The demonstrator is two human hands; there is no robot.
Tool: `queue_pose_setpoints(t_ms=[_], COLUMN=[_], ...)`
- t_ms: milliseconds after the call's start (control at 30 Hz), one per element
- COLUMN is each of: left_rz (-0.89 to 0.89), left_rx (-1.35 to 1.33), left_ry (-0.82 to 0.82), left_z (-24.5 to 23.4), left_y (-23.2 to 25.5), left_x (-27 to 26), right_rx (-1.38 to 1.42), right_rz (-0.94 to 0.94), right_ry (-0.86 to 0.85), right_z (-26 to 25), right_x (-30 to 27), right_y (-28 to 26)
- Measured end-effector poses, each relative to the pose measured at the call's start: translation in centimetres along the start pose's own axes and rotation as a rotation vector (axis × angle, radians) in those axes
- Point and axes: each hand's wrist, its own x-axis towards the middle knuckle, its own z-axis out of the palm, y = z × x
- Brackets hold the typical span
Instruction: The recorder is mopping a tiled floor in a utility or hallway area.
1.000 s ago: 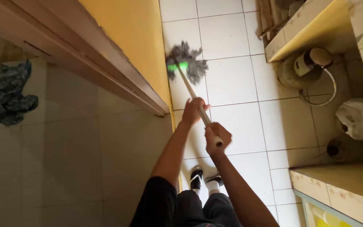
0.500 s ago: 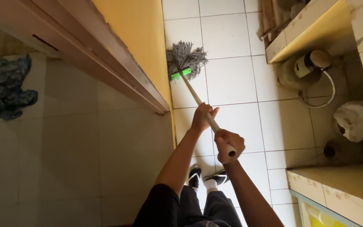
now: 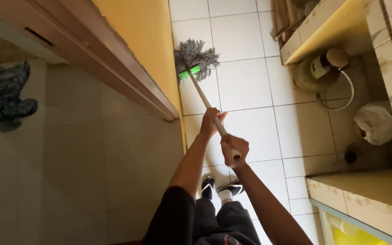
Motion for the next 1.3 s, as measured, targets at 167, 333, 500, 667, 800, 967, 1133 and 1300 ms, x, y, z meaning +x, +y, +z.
queue_pose_setpoints(t_ms=[167,333,500,667,800,967,1133,1300], left_rz=[-0.06,-0.05,-0.044,-0.186,0.052,0.119,0.097,0.049], left_rx=[-0.043,0.038,-0.042,-0.112,-0.134,-0.108,0.042,-0.019], left_ry=[0.032,0.116,0.03,-0.279,-0.202,-0.142,-0.188,-0.245], left_z=[2.3,1.0,0.9,1.1,1.9,1.9,1.8,4.0], left_y=[0.3,10.0,19.4,22.2,19.4,15.8,11.9,7.8], left_x=[1.1,2.0,3.4,3.6,3.7,3.7,2.8,-0.2], right_rx=[0.032,0.022,0.406,0.469,0.371,0.284,0.284,0.11], right_rz=[0.111,0.013,0.054,0.112,0.075,0.055,0.056,0.145], right_ry=[0.01,-0.082,0.016,0.207,0.302,0.355,0.346,0.216], right_z=[-1.5,-6.9,-12.5,-13.6,-12.2,-9.5,-7.2,-6.8], right_x=[2.1,5.0,11.6,11.9,10.9,7.7,2.3,-2.5], right_y=[0.0,-2.4,-7.8,-8.7,-7.9,-6.3,-3.0,-1.4])
